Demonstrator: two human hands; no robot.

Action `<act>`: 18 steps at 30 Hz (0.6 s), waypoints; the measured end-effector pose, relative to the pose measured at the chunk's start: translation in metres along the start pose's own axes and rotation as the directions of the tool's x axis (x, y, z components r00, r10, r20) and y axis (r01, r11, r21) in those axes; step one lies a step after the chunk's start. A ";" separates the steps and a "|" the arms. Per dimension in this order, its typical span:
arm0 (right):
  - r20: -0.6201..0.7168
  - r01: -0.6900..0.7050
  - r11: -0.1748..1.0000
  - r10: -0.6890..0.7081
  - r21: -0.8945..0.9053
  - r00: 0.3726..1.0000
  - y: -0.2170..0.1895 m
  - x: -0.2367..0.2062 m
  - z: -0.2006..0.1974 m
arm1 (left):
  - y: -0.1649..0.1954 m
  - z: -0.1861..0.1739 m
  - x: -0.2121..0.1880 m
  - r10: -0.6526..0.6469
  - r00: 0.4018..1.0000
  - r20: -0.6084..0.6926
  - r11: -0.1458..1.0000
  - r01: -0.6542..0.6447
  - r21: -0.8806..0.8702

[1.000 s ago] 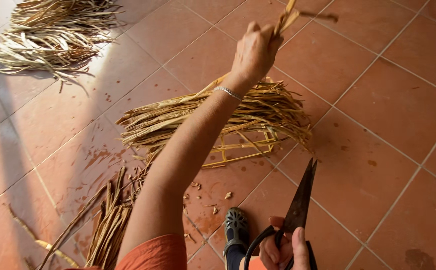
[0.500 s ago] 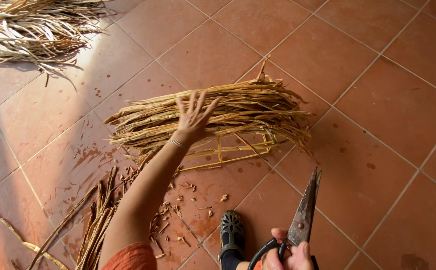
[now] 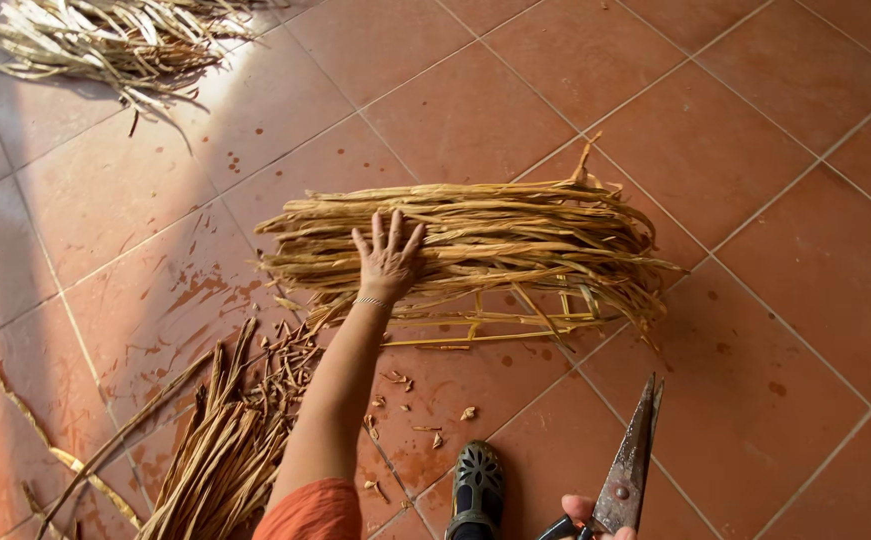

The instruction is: The person sits on a low stool on a tiled floor and trims dried palm-like leaves and stalks with scissors, cutting off ends and unwanted sections, dropping the trimmings aside, and placing the trimmed leaves onto a yellow wire frame to build up a layered bundle.

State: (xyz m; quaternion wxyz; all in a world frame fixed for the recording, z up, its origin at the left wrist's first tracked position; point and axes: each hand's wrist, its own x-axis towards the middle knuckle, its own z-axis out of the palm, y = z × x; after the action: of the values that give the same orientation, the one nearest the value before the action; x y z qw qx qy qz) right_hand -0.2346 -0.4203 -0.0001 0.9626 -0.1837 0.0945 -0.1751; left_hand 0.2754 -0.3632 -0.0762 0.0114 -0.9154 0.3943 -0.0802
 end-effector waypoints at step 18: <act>0.045 -0.164 0.979 0.171 -0.125 0.984 0.034 0.029 0.109 | -0.224 -0.080 -0.176 -0.667 0.716 -0.206 0.560 0.298 -0.773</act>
State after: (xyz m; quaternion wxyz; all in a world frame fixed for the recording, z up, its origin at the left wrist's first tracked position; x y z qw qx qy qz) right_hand -0.1707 -0.3662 0.0832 0.9633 -0.2380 0.0931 -0.0823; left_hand 0.3058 -0.0780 -0.0029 -0.4522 -0.8727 0.1067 -0.1500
